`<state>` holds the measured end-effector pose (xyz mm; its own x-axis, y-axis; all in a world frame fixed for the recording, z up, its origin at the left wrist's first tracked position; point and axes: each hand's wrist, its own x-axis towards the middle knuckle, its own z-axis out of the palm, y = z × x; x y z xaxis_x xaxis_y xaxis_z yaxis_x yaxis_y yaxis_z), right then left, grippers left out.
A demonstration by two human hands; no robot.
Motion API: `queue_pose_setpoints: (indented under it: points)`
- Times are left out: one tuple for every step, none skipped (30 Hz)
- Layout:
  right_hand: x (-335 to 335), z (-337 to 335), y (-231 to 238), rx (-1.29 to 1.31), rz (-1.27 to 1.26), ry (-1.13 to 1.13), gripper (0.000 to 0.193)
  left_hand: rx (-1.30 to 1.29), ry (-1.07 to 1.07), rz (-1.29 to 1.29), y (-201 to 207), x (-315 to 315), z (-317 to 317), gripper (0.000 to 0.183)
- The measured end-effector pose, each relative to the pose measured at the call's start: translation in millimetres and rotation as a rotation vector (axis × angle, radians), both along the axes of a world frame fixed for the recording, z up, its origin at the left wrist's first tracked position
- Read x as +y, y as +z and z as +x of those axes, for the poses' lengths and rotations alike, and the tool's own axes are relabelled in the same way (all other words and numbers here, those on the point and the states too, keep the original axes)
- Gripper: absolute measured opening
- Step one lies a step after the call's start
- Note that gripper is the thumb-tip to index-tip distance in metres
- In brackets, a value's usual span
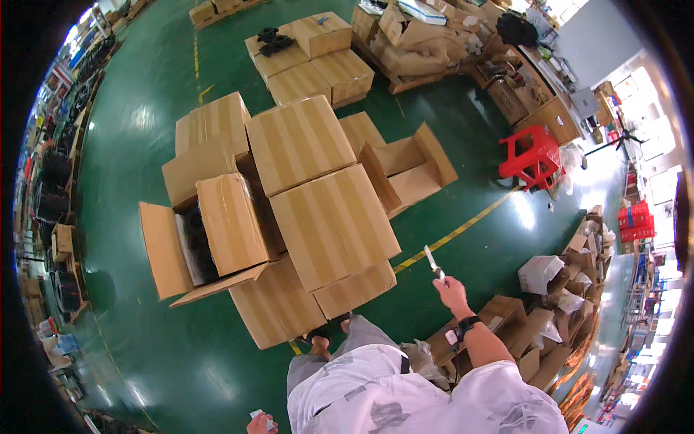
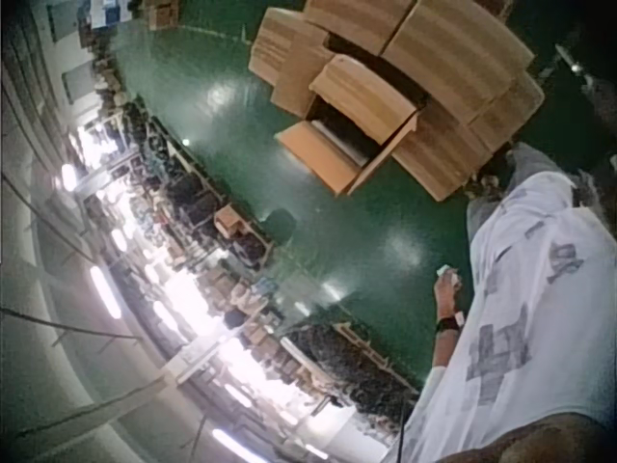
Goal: The person is assembling industrial metal and plastic components at a workstation and then moving through the factory floor to check inventory.
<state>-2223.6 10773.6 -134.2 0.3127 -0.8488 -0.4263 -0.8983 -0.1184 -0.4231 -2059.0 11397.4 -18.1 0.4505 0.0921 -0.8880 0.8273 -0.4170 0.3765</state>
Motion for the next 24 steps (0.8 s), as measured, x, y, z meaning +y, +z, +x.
queue_pose_setpoints:
  points:
    - [-6.1, -8.6, 4.1, 0.053, -0.033, 0.020, 0.038, 0.002, 0.000, -0.003, -2.4, 2.5, -1.9, 0.030]
    - [-9.1, -15.0, 4.6, 0.045, -0.064, 0.030, 0.039, 0.003, -0.020, -0.006, -4.6, 4.9, -3.6, 0.032]
    - [-7.7, -14.1, 10.8, 0.052, -0.037, 0.045, 0.039, 0.007, -0.042, -0.009, -4.0, 4.3, -4.1, 0.033]
    - [-6.2, -13.8, 17.6, 0.061, -0.011, 0.060, 0.039, 0.015, -0.043, -0.013, -4.5, 2.9, -4.7, 0.033]
    - [-0.2, -8.8, 21.4, 0.009, 0.016, 0.073, 0.038, 0.013, -0.048, -0.021, -5.6, 0.5, -5.6, 0.034]
    - [11.4, 1.0, 28.6, -0.042, 0.043, 0.086, 0.037, 0.012, -0.053, -0.029, -5.3, -0.3, -6.0, 0.035]
    - [24.2, 16.3, 42.7, -0.001, 0.101, 0.192, 0.036, 0.020, -0.049, -0.030, -7.3, 2.6, -6.4, 0.035]
    - [38.5, 30.0, 50.2, 0.007, 0.111, 0.308, 0.035, 0.052, -0.013, -0.014, -11.6, 4.4, -4.6, 0.035]
    - [51.2, 34.9, 47.6, 0.083, 0.161, 0.387, 0.036, 0.085, 0.023, -0.004, -18.8, 2.4, -3.1, 0.036]
    - [70.8, 42.3, 46.2, -0.050, 0.128, 0.417, 0.034, 0.091, 0.034, -0.014, -29.7, 2.3, -0.7, 0.036]
    - [86.4, 52.2, 42.5, -0.061, 0.165, 0.489, 0.038, 0.100, 0.029, -0.038, -41.3, 9.5, 3.5, 0.036]
    - [100.7, 61.8, 34.3, -0.048, 0.104, 0.602, 0.042, 0.109, 0.019, -0.062, -50.6, 16.4, 8.3, 0.037]
    - [114.6, 76.9, 31.6, -0.053, 0.117, 0.624, 0.044, 0.077, -0.002, -0.087, -55.7, 17.8, 13.1, 0.037]
    - [125.5, 90.9, 29.9, -0.060, 0.129, 0.646, 0.045, 0.079, 0.005, -0.086, -57.9, 19.8, 15.8, 0.037]
    - [132.2, 102.1, 26.2, -0.057, 0.130, 0.653, 0.045, 0.055, 0.014, -0.089, -54.2, 12.3, 23.3, 0.037]
    - [137.0, 112.7, 22.5, -0.049, 0.122, 0.661, 0.045, 0.030, 0.023, -0.091, -53.0, 10.0, 27.2, 0.036]
    - [138.7, 121.0, 19.8, -0.041, 0.114, 0.667, 0.045, 0.030, 0.031, -0.092, -60.4, 16.3, 29.4, 0.036]
    - [140.7, 128.8, 14.4, -0.046, 0.123, 0.686, 0.045, 0.025, 0.051, -0.039, -67.9, 30.3, 29.3, 0.035]
    - [139.0, 132.1, 9.9, -0.012, 0.121, 0.676, 0.044, 0.024, 0.064, 0.009, -71.7, 40.0, 28.3, 0.033]
    - [139.0, 133.1, 7.3, 0.021, 0.119, 0.666, 0.044, 0.024, 0.076, 0.014, -72.0, 50.1, 24.5, 0.033]
    - [139.2, 133.0, 8.5, -0.021, 0.093, 0.670, 0.043, 0.008, 0.095, -0.021, -70.1, 58.7, 20.5, 0.034]
    - [138.6, 134.9, 7.9, -0.034, 0.098, 0.690, 0.043, -0.016, 0.115, -0.054, -68.1, 66.6, 18.3, 0.034]
    - [138.2, 135.7, 8.0, 0.011, 0.116, 0.704, 0.043, -0.030, 0.135, -0.043, -69.5, 74.4, 10.1, 0.034]
    - [137.9, 139.8, 7.6, 0.052, 0.128, 0.718, 0.043, 0.000, 0.148, -0.062, -75.7, 80.5, 2.9, 0.034]
